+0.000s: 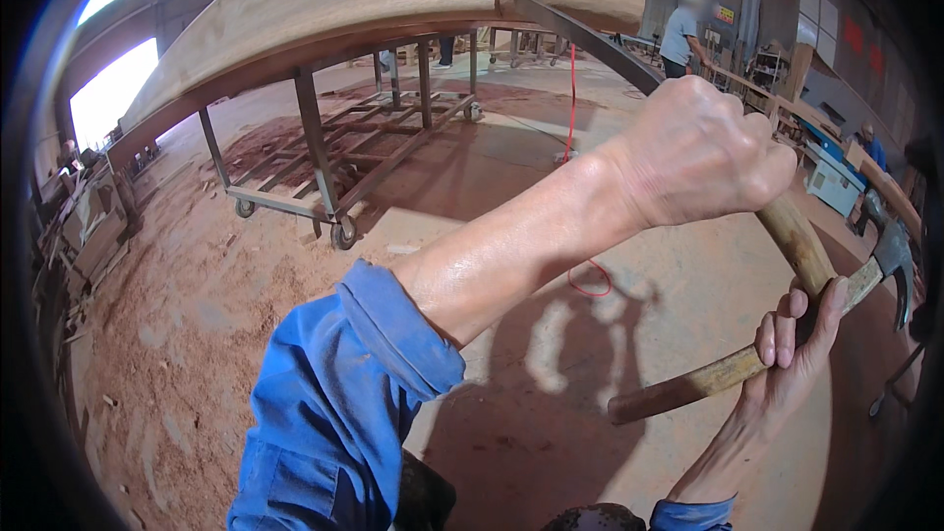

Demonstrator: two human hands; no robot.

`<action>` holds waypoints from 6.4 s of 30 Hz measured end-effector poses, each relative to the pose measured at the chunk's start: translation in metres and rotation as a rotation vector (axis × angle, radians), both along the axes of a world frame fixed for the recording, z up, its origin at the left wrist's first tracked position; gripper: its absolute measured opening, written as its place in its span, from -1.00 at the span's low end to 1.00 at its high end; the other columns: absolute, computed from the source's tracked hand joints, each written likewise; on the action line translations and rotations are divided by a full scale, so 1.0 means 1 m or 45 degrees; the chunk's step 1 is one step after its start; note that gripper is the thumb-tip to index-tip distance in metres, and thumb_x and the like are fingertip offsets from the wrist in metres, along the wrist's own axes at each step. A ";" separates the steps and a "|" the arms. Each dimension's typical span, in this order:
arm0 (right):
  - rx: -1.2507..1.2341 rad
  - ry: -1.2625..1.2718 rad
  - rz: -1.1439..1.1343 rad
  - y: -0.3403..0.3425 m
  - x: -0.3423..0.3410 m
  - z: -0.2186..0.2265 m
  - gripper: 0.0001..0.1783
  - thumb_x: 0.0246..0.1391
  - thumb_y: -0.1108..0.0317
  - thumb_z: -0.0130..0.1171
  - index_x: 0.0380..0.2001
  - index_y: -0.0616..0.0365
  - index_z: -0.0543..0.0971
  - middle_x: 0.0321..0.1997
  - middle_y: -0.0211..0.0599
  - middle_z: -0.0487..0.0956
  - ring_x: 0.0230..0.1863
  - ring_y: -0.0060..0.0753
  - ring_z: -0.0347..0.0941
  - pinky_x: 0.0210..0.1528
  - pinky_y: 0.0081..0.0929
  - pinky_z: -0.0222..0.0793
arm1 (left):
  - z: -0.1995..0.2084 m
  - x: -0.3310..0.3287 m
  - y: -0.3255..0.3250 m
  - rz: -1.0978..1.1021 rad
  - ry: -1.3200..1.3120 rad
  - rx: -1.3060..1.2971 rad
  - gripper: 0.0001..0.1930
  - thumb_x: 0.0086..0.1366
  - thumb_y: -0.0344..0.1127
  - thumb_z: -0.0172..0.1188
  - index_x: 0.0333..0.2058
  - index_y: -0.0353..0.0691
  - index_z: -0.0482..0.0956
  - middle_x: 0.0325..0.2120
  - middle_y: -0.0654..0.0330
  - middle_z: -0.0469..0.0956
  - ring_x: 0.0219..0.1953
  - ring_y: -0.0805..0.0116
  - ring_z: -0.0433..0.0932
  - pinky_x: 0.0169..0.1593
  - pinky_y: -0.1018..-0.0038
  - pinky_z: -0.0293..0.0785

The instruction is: The person uses a chisel and hammer to carve a curved wooden piece, repeatedly striking the chisel to remove material. The person also uses a power sander to smooth the surface and checks the fit of the piece against a larger wooden structure.

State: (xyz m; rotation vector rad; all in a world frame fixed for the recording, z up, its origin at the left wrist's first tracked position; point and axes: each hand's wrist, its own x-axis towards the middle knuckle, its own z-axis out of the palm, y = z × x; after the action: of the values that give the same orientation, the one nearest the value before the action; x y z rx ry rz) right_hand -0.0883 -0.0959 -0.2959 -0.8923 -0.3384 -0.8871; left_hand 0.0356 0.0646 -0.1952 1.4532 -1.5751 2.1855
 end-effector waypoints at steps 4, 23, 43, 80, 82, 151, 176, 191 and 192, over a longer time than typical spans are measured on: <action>-0.021 0.052 -0.119 0.008 -0.001 0.005 -0.66 0.29 0.04 0.09 -0.18 0.10 0.42 -0.58 -0.44 0.39 -0.85 -0.86 -0.01 -0.85 -0.85 -0.05 | -0.002 0.009 0.002 -0.034 -0.030 -0.039 -0.82 -0.10 -0.33 0.21 -0.66 -0.08 0.34 -0.76 0.31 0.34 -0.70 0.42 0.50 -0.68 0.49 0.38; -0.074 0.172 -0.588 0.040 0.000 -0.062 -0.60 0.38 -0.03 -0.11 -0.37 0.08 0.33 -0.66 -0.56 0.14 -0.72 -0.73 0.02 -0.73 -0.70 -0.02 | 0.000 0.005 0.010 -0.083 -0.119 -0.050 -0.91 -0.05 -0.26 0.22 -0.57 0.04 0.46 -0.75 0.40 0.27 -0.70 0.53 0.45 -0.71 0.53 0.30; -0.006 0.178 -0.574 0.048 0.003 -0.046 -0.62 0.40 0.10 -0.10 -0.50 0.03 0.26 -0.70 -0.60 0.11 -0.75 -0.78 0.01 -0.76 -0.70 -0.05 | 0.008 0.011 0.009 -0.075 -0.135 -0.046 -0.79 0.08 -0.16 0.33 -0.59 0.01 0.48 -0.76 0.39 0.30 -0.74 0.47 0.42 -0.72 0.49 0.26; -0.019 0.293 -0.554 0.014 -0.013 -0.061 -0.56 0.40 0.05 -0.11 -0.56 -0.01 0.21 -0.73 -0.64 0.06 -0.78 -0.81 -0.09 -0.80 -0.70 -0.17 | 0.016 -0.002 0.008 0.005 -0.015 -0.013 -0.87 -0.01 -0.34 0.20 -0.62 -0.07 0.42 -0.77 0.27 0.42 -0.69 0.31 0.54 -0.70 0.42 0.36; 0.000 0.284 -0.554 0.022 -0.012 -0.057 -0.56 0.40 0.05 -0.11 -0.56 0.00 0.21 -0.73 -0.63 0.06 -0.78 -0.81 -0.10 -0.80 -0.69 -0.17 | 0.015 -0.009 0.010 -0.036 -0.009 0.015 -0.88 -0.05 -0.33 0.19 -0.67 -0.09 0.44 -0.78 0.21 0.50 -0.68 0.28 0.59 -0.68 0.40 0.42; -0.220 0.256 -0.936 0.028 -0.010 -0.037 -0.61 0.39 0.09 -0.07 -0.51 0.03 0.28 -0.72 -0.58 0.13 -0.77 -0.76 -0.04 -0.75 -0.70 -0.09 | 0.024 -0.013 0.017 -0.070 0.069 0.071 -0.89 -0.07 -0.35 0.24 -0.63 -0.09 0.46 -0.75 0.20 0.50 -0.65 0.18 0.57 -0.64 0.34 0.42; -0.118 0.309 -0.618 0.020 -0.021 -0.045 -0.63 0.37 0.18 -0.01 -0.54 0.03 0.26 -0.71 -0.61 0.15 -0.76 -0.80 0.00 -0.78 -0.71 -0.12 | 0.028 -0.040 0.023 0.209 0.333 0.029 -0.96 -0.01 -0.38 0.20 -0.59 -0.14 0.55 -0.70 0.10 0.55 -0.61 0.15 0.62 -0.59 0.33 0.48; -0.161 0.274 -0.606 0.005 -0.026 -0.058 -0.65 0.37 0.21 -0.02 -0.50 0.06 0.22 -0.66 -0.58 0.13 -0.75 -0.81 -0.03 -0.80 -0.71 -0.11 | 0.036 -0.017 0.012 0.111 0.162 0.118 -0.89 -0.02 -0.35 0.23 -0.59 -0.12 0.46 -0.76 0.16 0.50 -0.68 0.14 0.56 -0.65 0.30 0.41; -0.166 0.280 -0.601 0.006 -0.026 -0.058 -0.65 0.37 0.21 -0.02 -0.50 0.06 0.22 -0.66 -0.58 0.13 -0.75 -0.81 -0.04 -0.80 -0.71 -0.11 | 0.036 -0.020 0.014 0.109 0.190 0.114 -0.90 -0.03 -0.37 0.25 -0.58 -0.12 0.48 -0.75 0.13 0.50 -0.67 0.11 0.56 -0.63 0.29 0.42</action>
State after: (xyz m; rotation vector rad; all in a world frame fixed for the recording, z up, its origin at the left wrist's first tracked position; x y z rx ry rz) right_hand -0.1145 -0.0901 -0.3537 -1.2058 0.0109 -1.1949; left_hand 0.0161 0.0785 -0.1596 1.6962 -1.6079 2.0186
